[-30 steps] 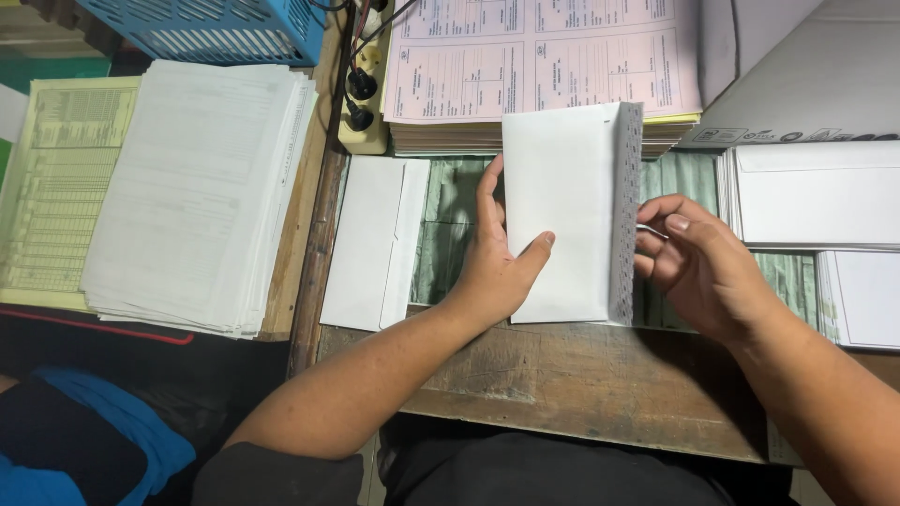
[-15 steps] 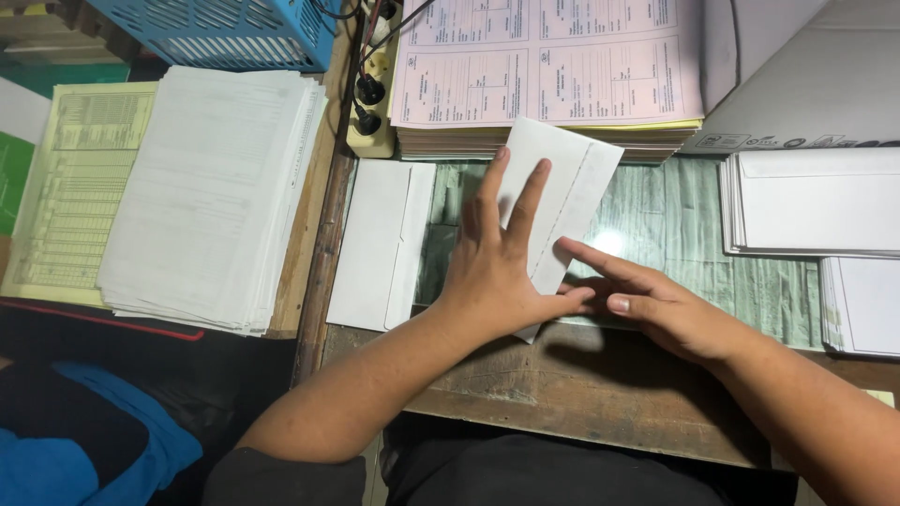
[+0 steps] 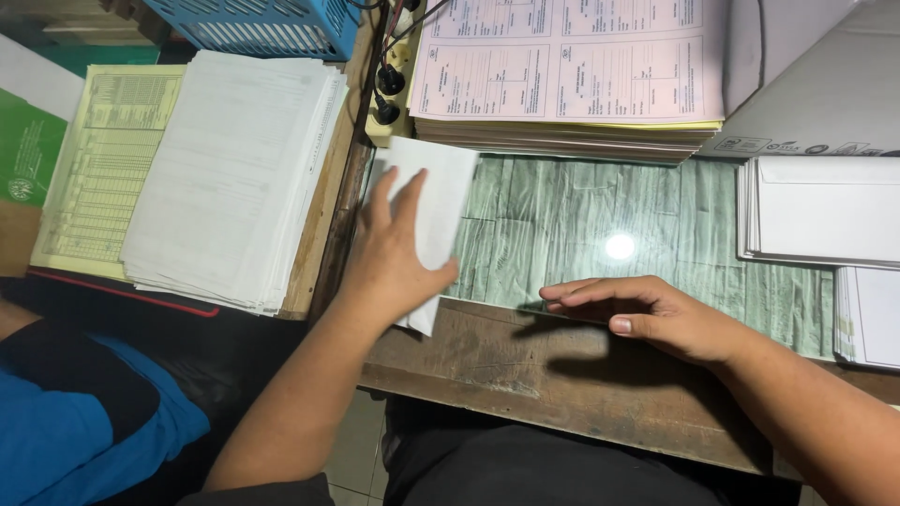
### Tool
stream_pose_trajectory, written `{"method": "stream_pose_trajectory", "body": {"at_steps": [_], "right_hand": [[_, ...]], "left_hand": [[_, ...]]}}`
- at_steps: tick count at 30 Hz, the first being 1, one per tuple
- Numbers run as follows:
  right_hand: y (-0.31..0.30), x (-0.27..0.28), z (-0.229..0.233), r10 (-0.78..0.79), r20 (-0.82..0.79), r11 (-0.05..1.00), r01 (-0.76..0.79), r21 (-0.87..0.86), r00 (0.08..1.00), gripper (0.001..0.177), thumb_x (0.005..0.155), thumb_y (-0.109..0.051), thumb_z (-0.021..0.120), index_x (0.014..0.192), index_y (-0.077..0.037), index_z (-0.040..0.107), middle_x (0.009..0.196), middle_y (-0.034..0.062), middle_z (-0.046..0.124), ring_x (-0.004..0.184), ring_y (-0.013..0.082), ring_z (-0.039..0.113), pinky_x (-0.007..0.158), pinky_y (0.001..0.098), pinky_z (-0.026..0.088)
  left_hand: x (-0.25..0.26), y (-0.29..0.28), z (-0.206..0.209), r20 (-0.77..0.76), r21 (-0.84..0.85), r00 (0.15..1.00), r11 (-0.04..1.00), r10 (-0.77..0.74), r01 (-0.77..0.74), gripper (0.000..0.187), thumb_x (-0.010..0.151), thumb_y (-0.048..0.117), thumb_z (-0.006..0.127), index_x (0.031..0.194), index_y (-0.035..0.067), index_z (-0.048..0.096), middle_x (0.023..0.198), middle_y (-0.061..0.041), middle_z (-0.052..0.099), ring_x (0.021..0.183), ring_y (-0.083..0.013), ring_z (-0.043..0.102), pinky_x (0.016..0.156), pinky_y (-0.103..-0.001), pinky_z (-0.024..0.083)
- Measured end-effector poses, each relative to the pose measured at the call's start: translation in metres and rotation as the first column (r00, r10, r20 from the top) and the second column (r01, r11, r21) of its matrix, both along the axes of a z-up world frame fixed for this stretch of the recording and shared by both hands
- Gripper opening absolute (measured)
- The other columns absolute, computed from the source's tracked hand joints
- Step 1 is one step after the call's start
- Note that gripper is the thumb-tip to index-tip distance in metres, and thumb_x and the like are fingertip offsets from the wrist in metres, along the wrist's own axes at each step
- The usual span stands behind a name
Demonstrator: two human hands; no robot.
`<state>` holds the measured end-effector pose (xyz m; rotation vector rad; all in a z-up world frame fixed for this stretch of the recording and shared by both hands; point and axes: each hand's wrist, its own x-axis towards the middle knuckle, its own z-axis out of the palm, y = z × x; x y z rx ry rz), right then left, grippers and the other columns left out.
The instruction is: Folding paper documents and inserting them into envelopes
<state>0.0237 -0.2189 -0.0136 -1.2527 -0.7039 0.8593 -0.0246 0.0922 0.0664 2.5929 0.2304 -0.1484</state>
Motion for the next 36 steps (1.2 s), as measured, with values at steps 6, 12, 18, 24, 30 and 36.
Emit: {"method": "stream_pose_trajectory", "body": {"at_steps": [6, 12, 18, 24, 30, 36], "right_hand": [[-0.005, 0.0, -0.011, -0.017, -0.073, 0.999, 0.014, -0.041, 0.997, 0.049, 0.089, -0.024, 0.064, 0.129, 0.003, 0.069, 0.139, 0.0253, 0.069, 0.13, 0.0379, 0.064, 0.109, 0.0555, 0.045], [0.0, -0.003, -0.006, -0.051, -0.153, 0.999, 0.052, 0.0, 0.987, 0.048, 0.088, -0.024, 0.066, 0.126, 0.005, 0.069, 0.132, 0.0266, 0.072, 0.123, 0.0359, 0.069, 0.105, 0.0515, 0.051], [-0.001, -0.005, -0.02, -0.09, -0.346, 0.983, 0.139, 0.12, 0.934, 0.045, 0.091, -0.018, 0.063, 0.125, 0.011, 0.064, 0.13, 0.0327, 0.069, 0.117, 0.0422, 0.071, 0.099, 0.0547, 0.056], [-0.002, 0.001, -0.018, -0.053, -0.212, 0.996, 0.068, 0.062, 0.976, 0.034, 0.094, -0.011, 0.061, 0.119, 0.008, 0.072, 0.13, 0.027, 0.071, 0.119, 0.0385, 0.07, 0.1, 0.0524, 0.056], [0.0, 0.006, -0.018, 0.012, -0.14, 0.998, -0.003, 0.067, 0.99, 0.033, 0.095, -0.008, 0.06, 0.121, 0.01, 0.07, 0.128, 0.0274, 0.071, 0.117, 0.0377, 0.072, 0.1, 0.0501, 0.057], [-0.002, 0.005, -0.015, 0.041, -0.144, 0.997, -0.03, 0.074, 0.989, 0.034, 0.096, -0.01, 0.062, 0.123, 0.009, 0.068, 0.127, 0.0263, 0.071, 0.118, 0.0357, 0.071, 0.1, 0.0499, 0.057]], "left_hand": [[0.007, 0.016, 0.0, -0.127, 0.016, 0.99, 0.998, 0.058, -0.056, 0.091, 0.073, 0.029, 0.082, 0.15, -0.003, 0.044, 0.159, -0.033, 0.022, 0.146, -0.0566, 0.024, 0.11, -0.064, 0.038], [0.023, 0.01, -0.008, 0.153, 0.081, 0.985, 0.994, -0.086, 0.075, 0.088, 0.077, 0.031, 0.086, 0.145, -0.009, 0.046, 0.15, -0.035, 0.033, 0.136, -0.059, 0.038, 0.105, -0.067, 0.04], [0.087, -0.023, -0.038, 0.527, 0.326, 0.623, 0.814, -0.578, 0.48, 0.047, 0.081, 0.003, 0.081, 0.125, 0.002, 0.065, 0.129, -0.016, 0.059, 0.129, -0.0381, 0.056, 0.108, -0.046, 0.049], [0.141, -0.046, -0.062, 0.577, 0.536, 0.499, 0.761, -0.647, 0.366, 0.032, 0.087, 0.002, 0.077, 0.116, 0.009, 0.067, 0.1, -0.004, 0.07, 0.098, -0.0206, 0.073, 0.082, -0.03, 0.06], [0.144, -0.054, -0.073, 0.59, 0.637, 0.447, 0.728, -0.673, 0.254, 0.023, 0.083, 0.003, 0.078, 0.102, 0.01, 0.069, 0.073, 0.001, 0.066, 0.067, -0.0156, 0.071, 0.059, -0.026, 0.057], [0.149, -0.045, -0.078, 0.599, 0.697, 0.405, 0.699, -0.691, 0.162, 0.018, 0.085, 0.004, 0.075, 0.095, 0.014, 0.064, 0.065, 0.005, 0.056, 0.059, -0.0116, 0.064, 0.049, -0.021, 0.05]]}}
